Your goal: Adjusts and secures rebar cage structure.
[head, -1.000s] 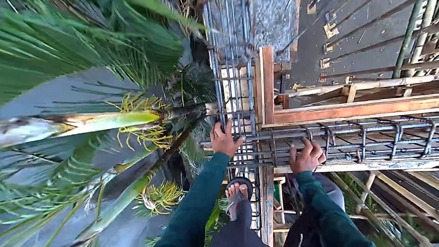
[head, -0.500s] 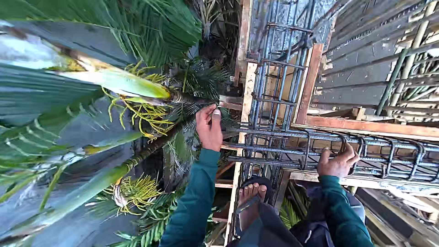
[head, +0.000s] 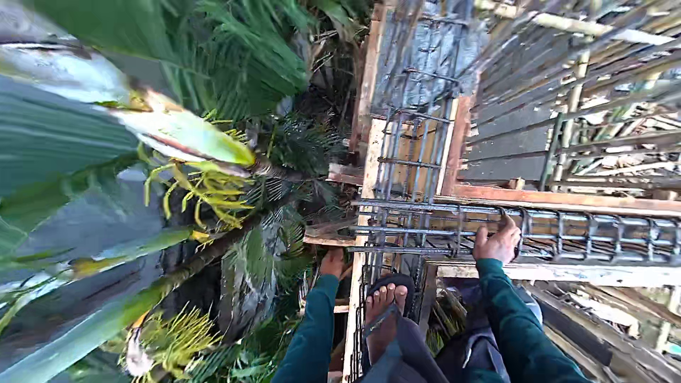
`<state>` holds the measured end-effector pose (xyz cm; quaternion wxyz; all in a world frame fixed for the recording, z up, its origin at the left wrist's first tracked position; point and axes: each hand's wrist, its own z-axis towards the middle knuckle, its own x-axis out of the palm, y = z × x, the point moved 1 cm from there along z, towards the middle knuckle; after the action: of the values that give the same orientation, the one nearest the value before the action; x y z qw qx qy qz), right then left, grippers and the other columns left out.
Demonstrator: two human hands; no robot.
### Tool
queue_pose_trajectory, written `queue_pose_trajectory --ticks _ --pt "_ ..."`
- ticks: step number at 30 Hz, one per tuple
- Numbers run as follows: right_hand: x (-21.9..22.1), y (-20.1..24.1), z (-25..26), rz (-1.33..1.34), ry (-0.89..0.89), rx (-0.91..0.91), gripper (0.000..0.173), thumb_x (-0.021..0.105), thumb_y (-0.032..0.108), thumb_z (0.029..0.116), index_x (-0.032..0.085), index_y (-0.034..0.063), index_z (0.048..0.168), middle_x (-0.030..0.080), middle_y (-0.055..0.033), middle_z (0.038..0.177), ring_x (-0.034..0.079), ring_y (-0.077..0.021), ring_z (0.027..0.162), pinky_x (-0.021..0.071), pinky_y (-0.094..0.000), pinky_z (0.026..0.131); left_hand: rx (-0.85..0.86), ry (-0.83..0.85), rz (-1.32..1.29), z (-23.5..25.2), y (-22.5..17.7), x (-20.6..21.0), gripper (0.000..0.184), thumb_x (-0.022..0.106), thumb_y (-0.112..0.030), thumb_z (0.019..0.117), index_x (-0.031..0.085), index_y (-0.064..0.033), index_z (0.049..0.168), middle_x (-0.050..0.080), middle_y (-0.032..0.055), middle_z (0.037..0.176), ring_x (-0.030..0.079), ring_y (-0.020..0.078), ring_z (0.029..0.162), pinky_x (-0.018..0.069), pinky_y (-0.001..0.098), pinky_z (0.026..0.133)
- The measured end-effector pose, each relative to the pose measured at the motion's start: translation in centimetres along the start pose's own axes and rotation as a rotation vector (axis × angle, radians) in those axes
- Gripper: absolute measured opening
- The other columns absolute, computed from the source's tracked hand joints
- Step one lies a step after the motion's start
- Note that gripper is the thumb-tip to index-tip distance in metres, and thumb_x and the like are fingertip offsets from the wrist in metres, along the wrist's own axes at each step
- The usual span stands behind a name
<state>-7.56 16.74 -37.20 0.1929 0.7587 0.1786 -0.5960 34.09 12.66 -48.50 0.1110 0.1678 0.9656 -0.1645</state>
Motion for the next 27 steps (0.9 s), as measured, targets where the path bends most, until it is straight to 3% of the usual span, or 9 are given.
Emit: queue_pose_trajectory --ticks 3,8,11,13,15,17,21,24,27 --pt "-0.2 0.0 0.2 0.012 0.054 0.040 0.068 0.059 0.039 0.0962 0.042 0.0116 0.156 0.049 -0.0258 0.149 0.051 -0.0436 0.137 0.0480 -0.0607 0.105 0.005 0.027 0.050 -0.3 1.3 1.0 0.041 0.045 -0.027 0.1106 0.058 0.0011 0.138 0.064 0.0256 0.130 0.067 0.0377 0.109 0.0542 0.0563 0.091" --pt "0.1 -0.3 0.5 0.048 0.085 0.063 0.065 0.060 0.039 0.0964 0.043 0.0133 0.154 0.050 -0.0228 0.149 0.051 -0.0411 0.136 0.0468 -0.0594 0.106 0.049 0.023 0.145 0.7 -0.3 0.6 0.040 0.043 -0.023 0.1117 0.056 0.0041 0.138 0.064 0.0269 0.130 0.066 0.0387 0.111 0.0540 0.0565 0.090" --pt "0.2 -0.2 0.4 0.065 0.086 0.046 0.064 0.059 0.038 0.0971 0.044 0.0137 0.154 0.051 -0.0228 0.148 0.053 -0.0422 0.135 0.0472 -0.0603 0.105 0.111 -0.028 0.145 0.9 -2.8 0.0 0.037 0.043 -0.018 0.1113 0.056 0.0035 0.139 0.064 0.0272 0.130 0.068 0.0378 0.109 0.0550 0.0549 0.090" --pt "0.4 -0.3 0.3 0.080 0.072 0.035 0.064 0.059 0.039 0.0972 0.044 0.0131 0.154 0.052 -0.0237 0.147 0.053 -0.0442 0.133 0.0474 -0.0617 0.103 0.183 -0.040 0.099 0.1 -5.3 -0.5 0.039 0.044 -0.023 0.1119 0.056 0.0041 0.138 0.063 0.0274 0.130 0.066 0.0374 0.110 0.0541 0.0559 0.091" --pt "0.3 -0.4 0.2 0.093 0.051 0.030 0.063 0.060 0.038 0.0979 0.045 0.0135 0.154 0.053 -0.0234 0.146 0.054 -0.0444 0.132 0.0470 -0.0627 0.103 0.223 -0.026 0.028 -0.8 -8.1 -0.8 0.042 0.040 -0.025 0.1125 0.053 0.0040 0.140 0.064 0.0250 0.129 0.067 0.0323 0.110 0.0544 0.0512 0.091" --pt "0.3 -0.5 0.1 0.099 0.041 0.026 0.062 0.060 0.039 0.0987 0.046 0.0141 0.154 0.053 -0.0237 0.146 0.053 -0.0451 0.132 0.0458 -0.0640 0.102 0.248 -0.030 -0.022 -1.6 -10.6 -0.8 0.043 0.037 -0.026 0.1137 0.053 0.0036 0.140 0.065 0.0226 0.126 0.069 0.0266 0.101 0.0578 0.0425 0.085" --pt "0.6 -0.5 -0.1 0.109 0.046 0.021 0.062 0.060 0.040 0.1002 0.043 0.0155 0.155 0.051 -0.0249 0.148 0.051 -0.0459 0.135 0.0431 -0.0645 0.107 0.262 -0.013 -0.067 -2.1 -13.3 -1.0 0.040 0.039 -0.026 0.1132 0.055 0.0011 0.139 0.066 0.0197 0.127 0.068 0.0266 0.103 0.0563 0.0427 0.085" --pt "0.8 -0.5 -0.1 0.113 0.015 0.015 0.061 0.059 0.037 0.0998 0.044 0.0146 0.154 0.052 -0.0255 0.146 0.052 -0.0460 0.134 0.0435 -0.0637 0.106 0.248 0.018 -0.003 -0.9 -12.6 -0.6 0.040 0.040 -0.026 0.1130 0.056 0.0003 0.139 0.066 0.0213 0.129 0.069 0.0297 0.107 0.0562 0.0452 0.088" --pt "0.9 -0.4 -0.1 0.117 0.007 0.015 0.061 0.059 0.037 0.0999 0.044 0.0129 0.154 0.051 -0.0265 0.146 0.051 -0.0469 0.134 0.0440 -0.0638 0.106 0.197 0.055 0.107 1.0 -9.4 -0.3 0.040 0.041 -0.021 0.1122 0.053 0.0036 0.142 0.065 0.0252 0.129 0.069 0.0327 0.110 0.0563 0.0470 0.092"
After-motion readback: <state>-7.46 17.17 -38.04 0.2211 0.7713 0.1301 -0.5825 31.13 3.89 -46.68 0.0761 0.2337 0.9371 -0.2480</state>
